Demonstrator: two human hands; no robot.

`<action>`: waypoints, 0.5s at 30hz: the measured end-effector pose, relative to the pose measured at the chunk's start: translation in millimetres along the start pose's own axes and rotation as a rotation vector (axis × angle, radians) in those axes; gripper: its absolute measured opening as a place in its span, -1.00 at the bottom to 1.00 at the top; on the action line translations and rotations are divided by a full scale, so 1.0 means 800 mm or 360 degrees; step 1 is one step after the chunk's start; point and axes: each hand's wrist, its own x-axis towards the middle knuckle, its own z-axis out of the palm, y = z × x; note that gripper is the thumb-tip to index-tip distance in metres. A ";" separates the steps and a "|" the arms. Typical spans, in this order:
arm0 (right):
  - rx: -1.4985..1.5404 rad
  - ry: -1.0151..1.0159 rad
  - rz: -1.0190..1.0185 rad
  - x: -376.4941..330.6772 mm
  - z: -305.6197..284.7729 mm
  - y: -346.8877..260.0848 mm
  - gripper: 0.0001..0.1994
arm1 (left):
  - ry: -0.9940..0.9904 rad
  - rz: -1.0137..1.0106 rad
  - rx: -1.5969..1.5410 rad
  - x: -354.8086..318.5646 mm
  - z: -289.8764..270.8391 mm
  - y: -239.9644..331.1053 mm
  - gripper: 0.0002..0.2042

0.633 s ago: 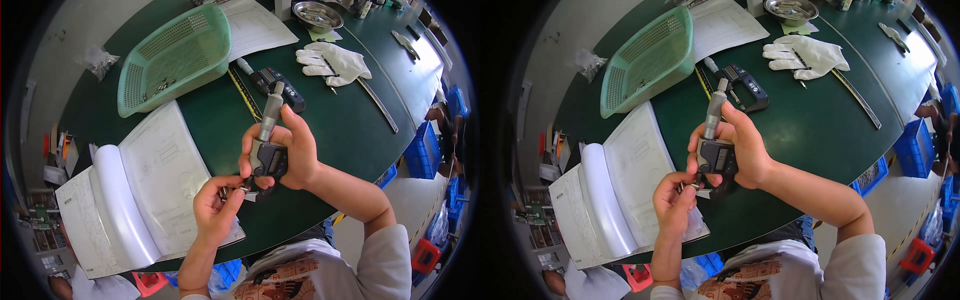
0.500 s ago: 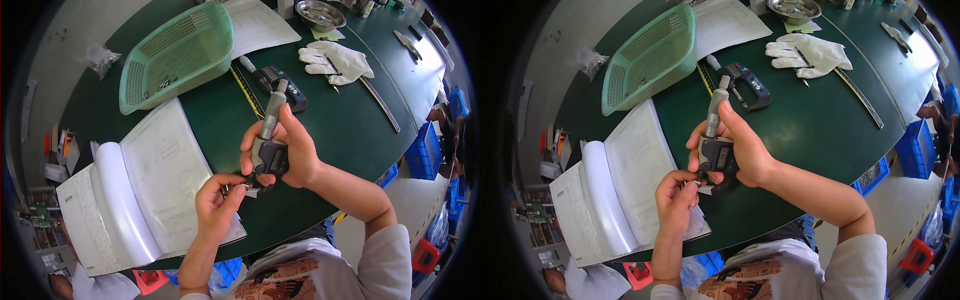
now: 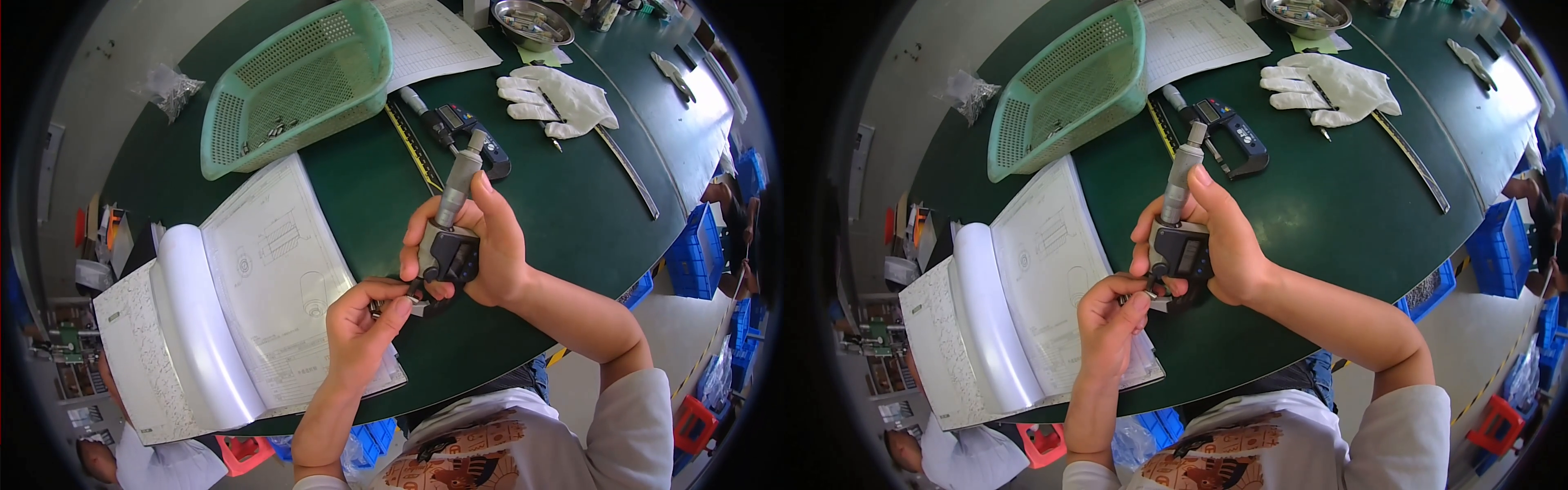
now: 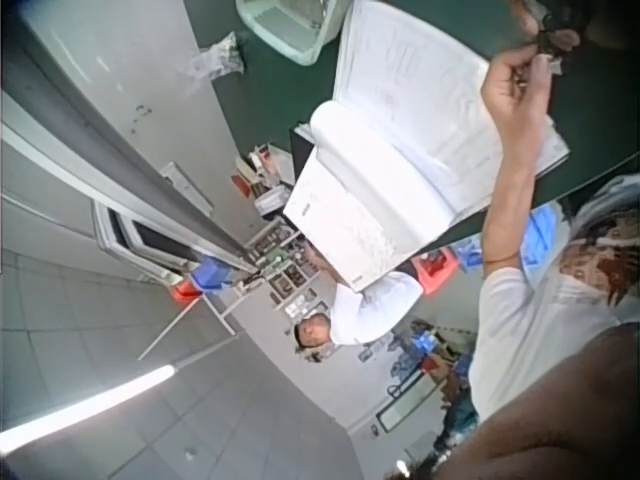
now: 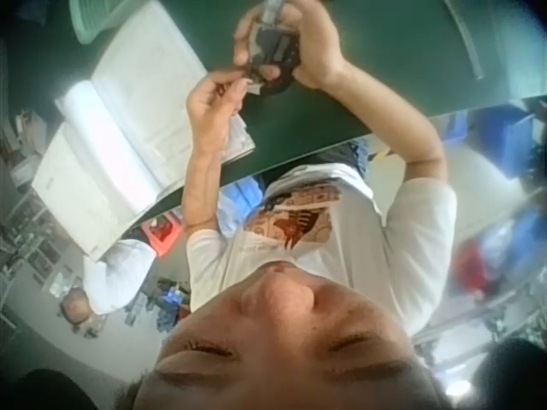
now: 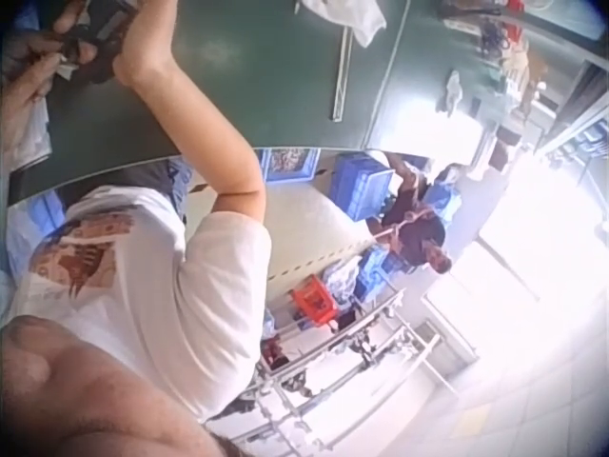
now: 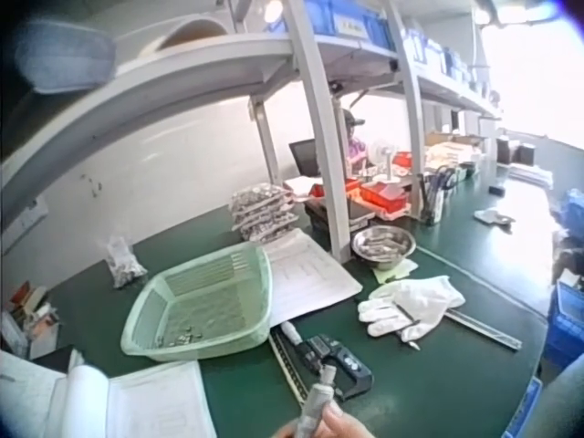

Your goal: The recorder is inspecting small metal components by measuring them with a digital micrometer and comparing the results against technical specifications in a binder.

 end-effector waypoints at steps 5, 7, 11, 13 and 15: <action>-0.0022 0.0019 0.0035 0.000 0.000 0.001 -0.29 | -0.0020 0.0028 0.0005 -0.001 -0.001 -0.003 -0.89; -0.0008 0.0027 0.0054 0.000 -0.001 0.003 -0.29 | -0.0028 0.0016 -0.0001 -0.001 -0.001 -0.002 -0.88; -0.0003 0.0019 0.0043 -0.001 -0.001 0.002 -0.29 | -0.0050 0.0004 0.0018 0.000 0.000 -0.002 -0.87; -0.0013 0.0004 0.0046 0.000 0.001 0.003 -0.29 | -0.0115 -0.0041 -0.0006 0.001 0.000 0.000 -0.87; 0.0017 0.0002 0.0037 0.001 0.004 0.004 -0.30 | -0.0138 -0.0041 0.0036 0.002 -0.004 -0.002 -0.88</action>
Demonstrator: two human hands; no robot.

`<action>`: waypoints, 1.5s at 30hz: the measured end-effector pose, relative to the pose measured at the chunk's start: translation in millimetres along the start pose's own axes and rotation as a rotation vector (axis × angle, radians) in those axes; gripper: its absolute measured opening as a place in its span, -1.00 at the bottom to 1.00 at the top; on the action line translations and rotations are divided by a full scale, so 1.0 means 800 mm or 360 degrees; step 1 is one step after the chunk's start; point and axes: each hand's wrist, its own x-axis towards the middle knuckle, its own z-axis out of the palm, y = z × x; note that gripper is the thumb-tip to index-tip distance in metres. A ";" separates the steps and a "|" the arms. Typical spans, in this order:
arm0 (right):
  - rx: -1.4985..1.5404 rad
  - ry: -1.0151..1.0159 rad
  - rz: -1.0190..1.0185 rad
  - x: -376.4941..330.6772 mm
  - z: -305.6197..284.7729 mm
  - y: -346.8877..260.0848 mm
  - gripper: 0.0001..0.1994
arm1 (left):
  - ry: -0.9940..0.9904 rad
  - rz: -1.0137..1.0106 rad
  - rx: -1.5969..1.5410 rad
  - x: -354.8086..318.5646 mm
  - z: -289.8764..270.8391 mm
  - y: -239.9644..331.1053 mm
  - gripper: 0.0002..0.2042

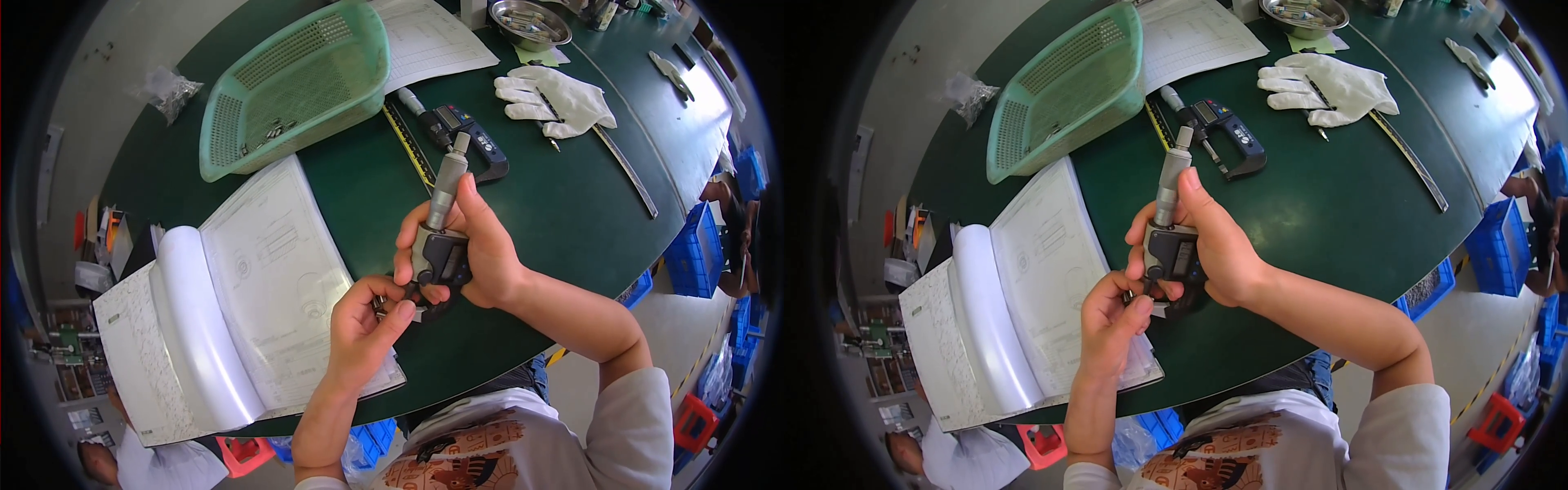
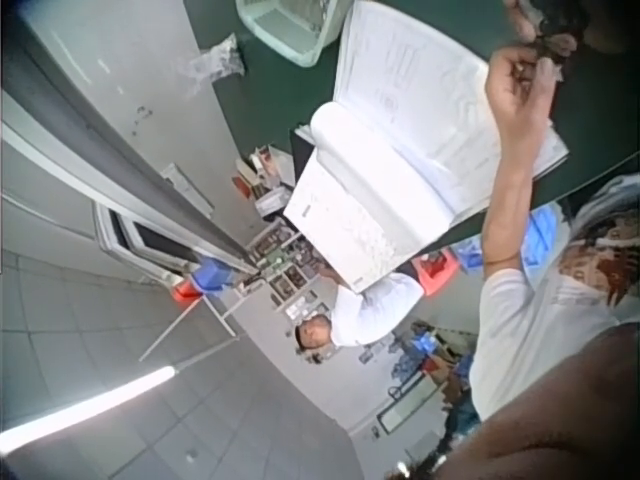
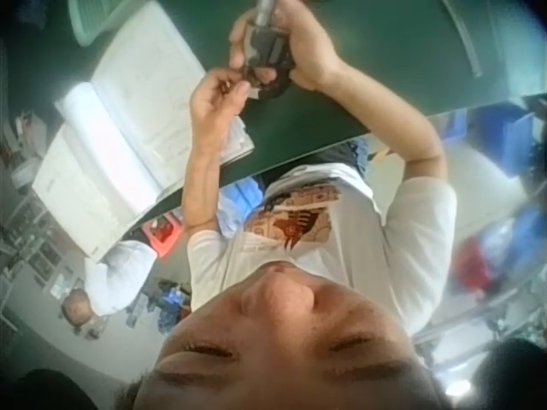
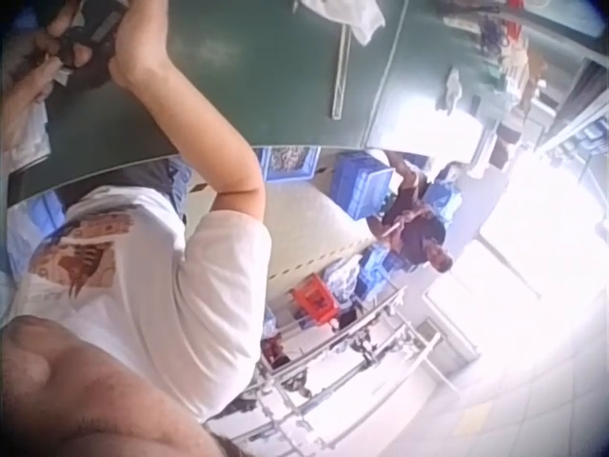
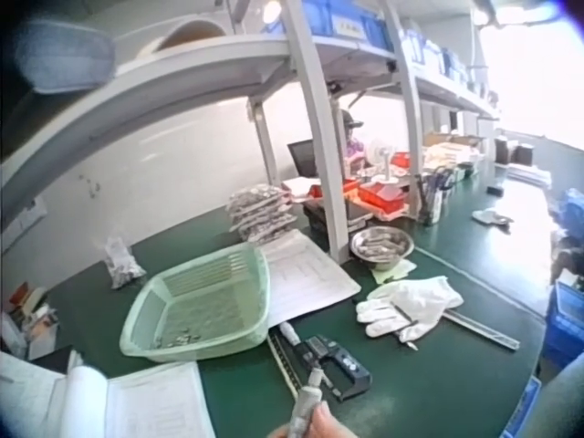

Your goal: The recorder is inspecting small metal components by measuring them with a digital micrometer and comparing the results against technical specifications in a binder.

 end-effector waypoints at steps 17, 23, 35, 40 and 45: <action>-0.0037 0.0081 0.0081 -0.001 -0.004 -0.002 -0.28 | 0.0220 -0.0163 -0.0852 0.010 -0.023 0.003 -0.82; 0.0102 0.0027 0.0112 -0.002 -0.005 -0.003 -0.29 | 0.0197 -0.0118 -0.0742 0.011 -0.019 0.004 -0.88; 0.0369 -0.0035 0.0302 -0.002 -0.007 -0.002 -0.31 | 0.0234 -0.0013 -0.0274 0.002 -0.001 -0.002 -0.83; 0.0388 -0.0081 0.0303 -0.003 -0.007 0.001 -0.32 | 0.0255 -0.0006 -0.0230 0.002 0.003 -0.002 -0.84; 0.0363 -0.0077 0.0263 -0.001 -0.007 0.003 -0.32 | 0.0405 0.0029 0.0081 -0.001 0.011 0.000 -0.83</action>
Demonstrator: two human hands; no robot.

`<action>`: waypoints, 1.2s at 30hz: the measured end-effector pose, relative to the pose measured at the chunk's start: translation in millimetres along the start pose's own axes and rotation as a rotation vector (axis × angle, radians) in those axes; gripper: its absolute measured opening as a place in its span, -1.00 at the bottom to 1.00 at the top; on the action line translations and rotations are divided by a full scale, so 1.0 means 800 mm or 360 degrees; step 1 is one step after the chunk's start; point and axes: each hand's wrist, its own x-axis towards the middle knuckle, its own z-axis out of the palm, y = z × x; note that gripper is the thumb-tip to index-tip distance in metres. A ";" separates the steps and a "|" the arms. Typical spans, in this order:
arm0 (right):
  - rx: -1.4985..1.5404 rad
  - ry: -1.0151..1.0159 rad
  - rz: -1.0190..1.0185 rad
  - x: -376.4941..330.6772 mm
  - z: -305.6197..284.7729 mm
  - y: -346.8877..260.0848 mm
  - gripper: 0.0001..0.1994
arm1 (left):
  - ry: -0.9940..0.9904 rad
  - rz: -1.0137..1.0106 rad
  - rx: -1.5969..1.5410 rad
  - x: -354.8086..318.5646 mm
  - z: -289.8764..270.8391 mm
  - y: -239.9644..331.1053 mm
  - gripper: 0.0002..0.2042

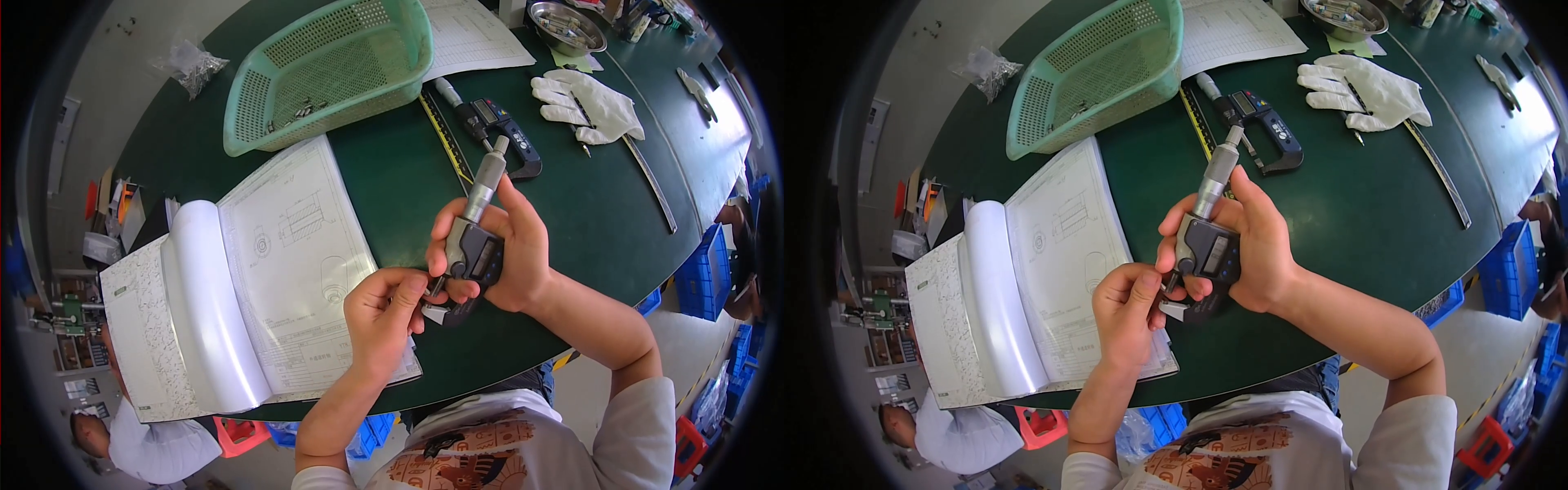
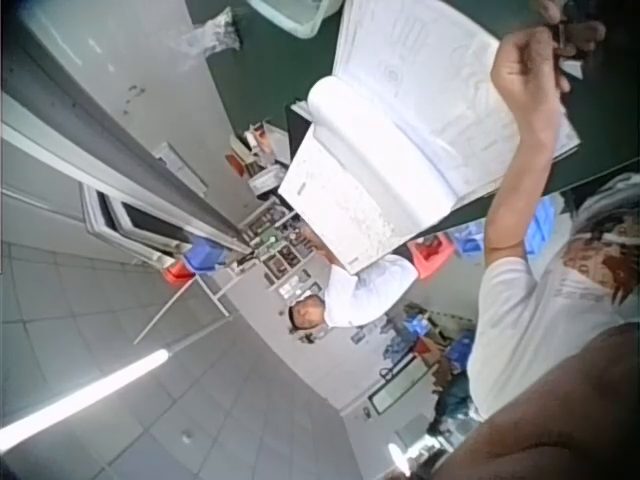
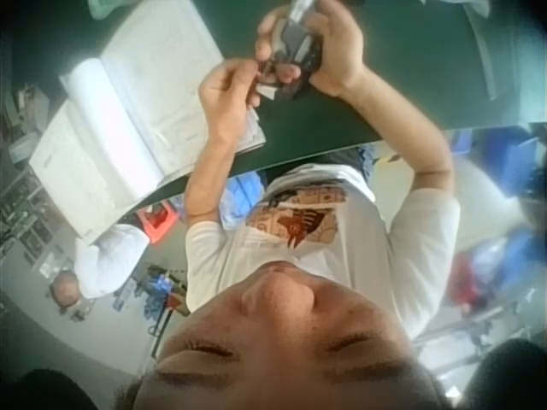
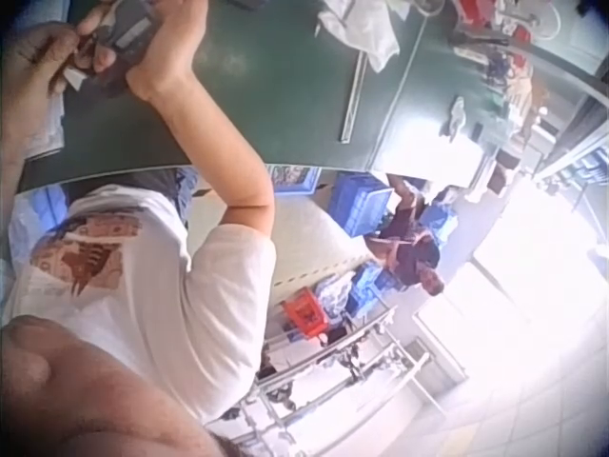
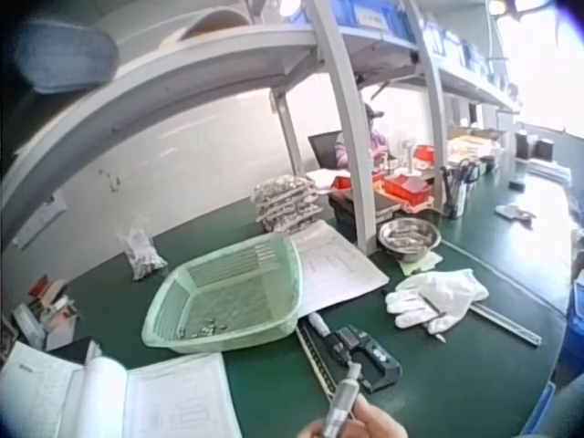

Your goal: The recorder is inspecting small metal components by measuring them with a digital micrometer and comparing the results against technical specifications in a binder.

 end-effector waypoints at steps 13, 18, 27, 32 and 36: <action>-0.0105 0.0146 0.0021 -0.001 0.003 -0.005 -0.36 | 0.0104 0.0162 0.0087 -0.006 0.006 -0.003 -0.84; -0.0054 0.0248 0.0015 -0.003 0.007 -0.007 -0.38 | 0.0115 0.0321 0.0255 -0.005 0.010 -0.004 -0.83; -0.0117 0.0286 0.0087 -0.001 0.008 -0.007 -0.39 | -0.0032 0.0452 0.0354 -0.006 0.005 -0.003 -0.90; -0.0094 0.0321 0.0073 -0.002 0.007 -0.006 -0.37 | -0.0038 0.0327 0.0251 -0.007 0.003 -0.003 -0.90; -0.0084 0.0319 0.0073 -0.001 0.007 -0.005 -0.36 | 0.0014 0.0343 0.0278 -0.006 0.006 -0.002 -0.85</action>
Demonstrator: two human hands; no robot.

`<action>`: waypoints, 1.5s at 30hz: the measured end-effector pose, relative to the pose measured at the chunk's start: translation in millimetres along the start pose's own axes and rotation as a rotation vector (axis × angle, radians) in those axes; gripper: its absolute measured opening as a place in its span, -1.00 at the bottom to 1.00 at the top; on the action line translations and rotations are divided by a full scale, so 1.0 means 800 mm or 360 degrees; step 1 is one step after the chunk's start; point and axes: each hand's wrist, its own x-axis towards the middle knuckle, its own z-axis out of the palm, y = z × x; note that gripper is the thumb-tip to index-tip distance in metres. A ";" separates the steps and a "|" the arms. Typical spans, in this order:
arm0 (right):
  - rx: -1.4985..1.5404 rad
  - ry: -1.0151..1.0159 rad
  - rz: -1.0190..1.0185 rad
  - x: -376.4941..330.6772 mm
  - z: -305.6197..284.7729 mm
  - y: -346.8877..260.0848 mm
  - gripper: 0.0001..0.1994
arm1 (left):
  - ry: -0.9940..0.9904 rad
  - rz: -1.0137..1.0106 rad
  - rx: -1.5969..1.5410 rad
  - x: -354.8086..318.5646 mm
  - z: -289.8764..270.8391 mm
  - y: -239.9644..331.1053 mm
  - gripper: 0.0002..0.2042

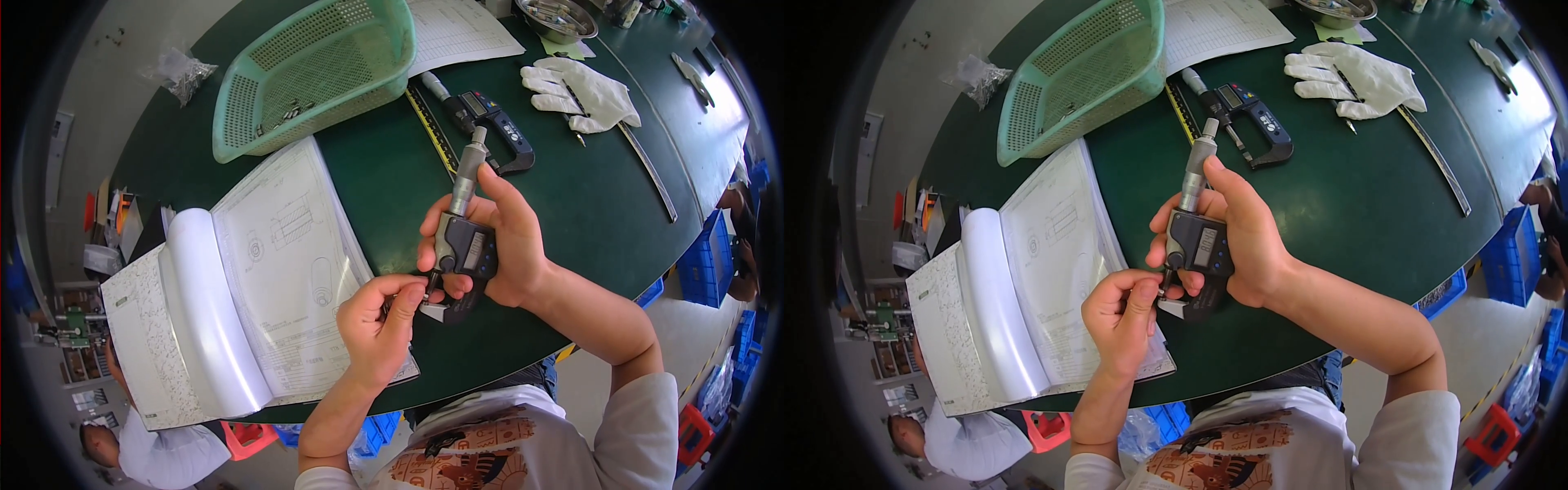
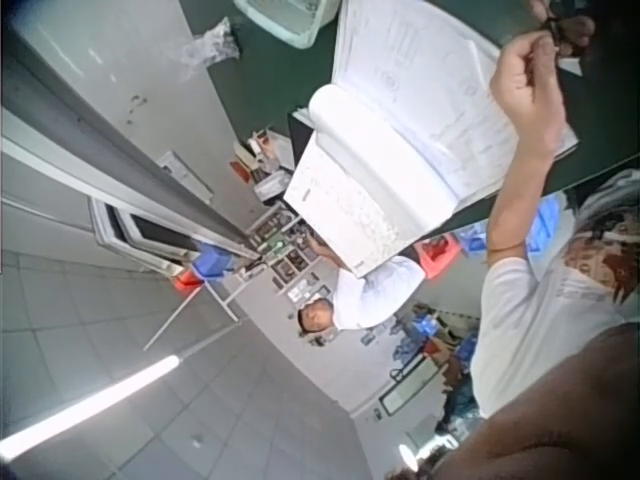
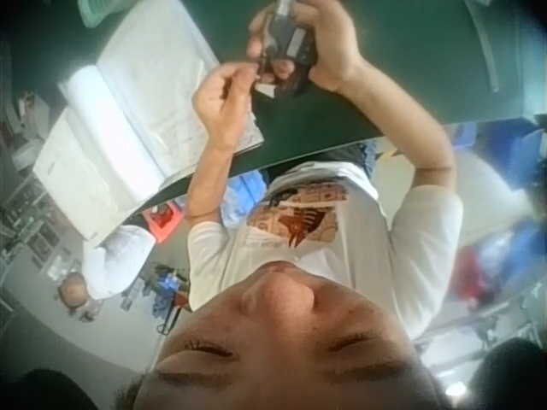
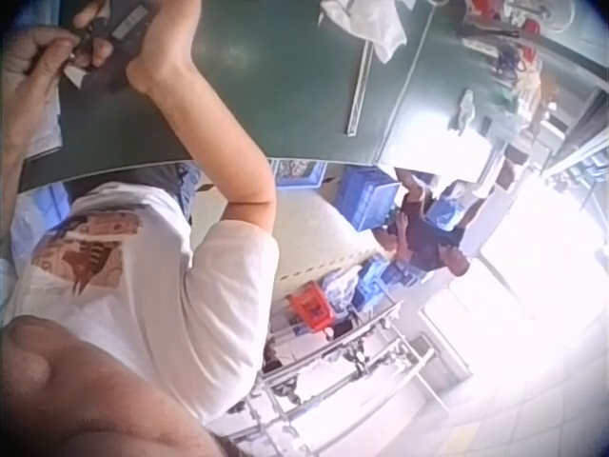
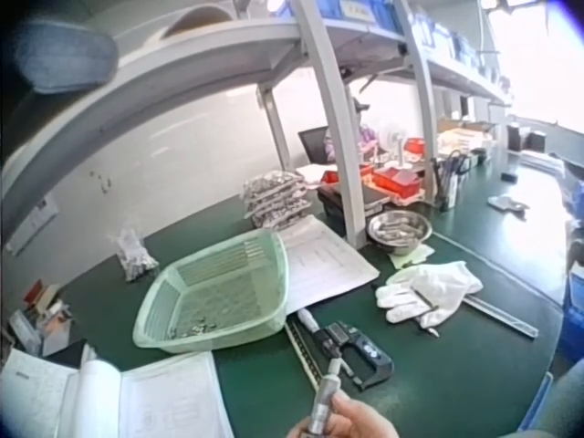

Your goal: The recorder is inspecting small metal components by measuring them with a digital micrometer and comparing the results against technical specifications in a binder.

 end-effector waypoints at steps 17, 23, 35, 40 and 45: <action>-0.0174 -0.0079 -0.0198 -0.003 -0.001 -0.003 -0.36 | -0.0267 -0.0425 -0.0485 0.011 -0.015 0.003 -0.86; -0.0222 -0.0105 -0.0271 -0.002 0.000 -0.001 -0.36 | -0.0323 -0.0450 -0.0478 0.011 -0.021 0.000 -0.86; -0.0241 -0.0112 -0.0357 -0.002 0.000 0.000 -0.35 | -0.0322 -0.0389 -0.0456 0.012 -0.018 -0.002 -0.86; -0.0210 -0.0175 -0.0329 -0.004 0.000 -0.001 -0.38 | -0.0335 -0.0334 -0.0446 0.010 -0.018 0.000 -0.86; -0.0226 -0.0149 -0.0367 -0.002 0.000 0.001 -0.35 | -0.0312 -0.0361 -0.0472 0.011 -0.018 0.001 -0.86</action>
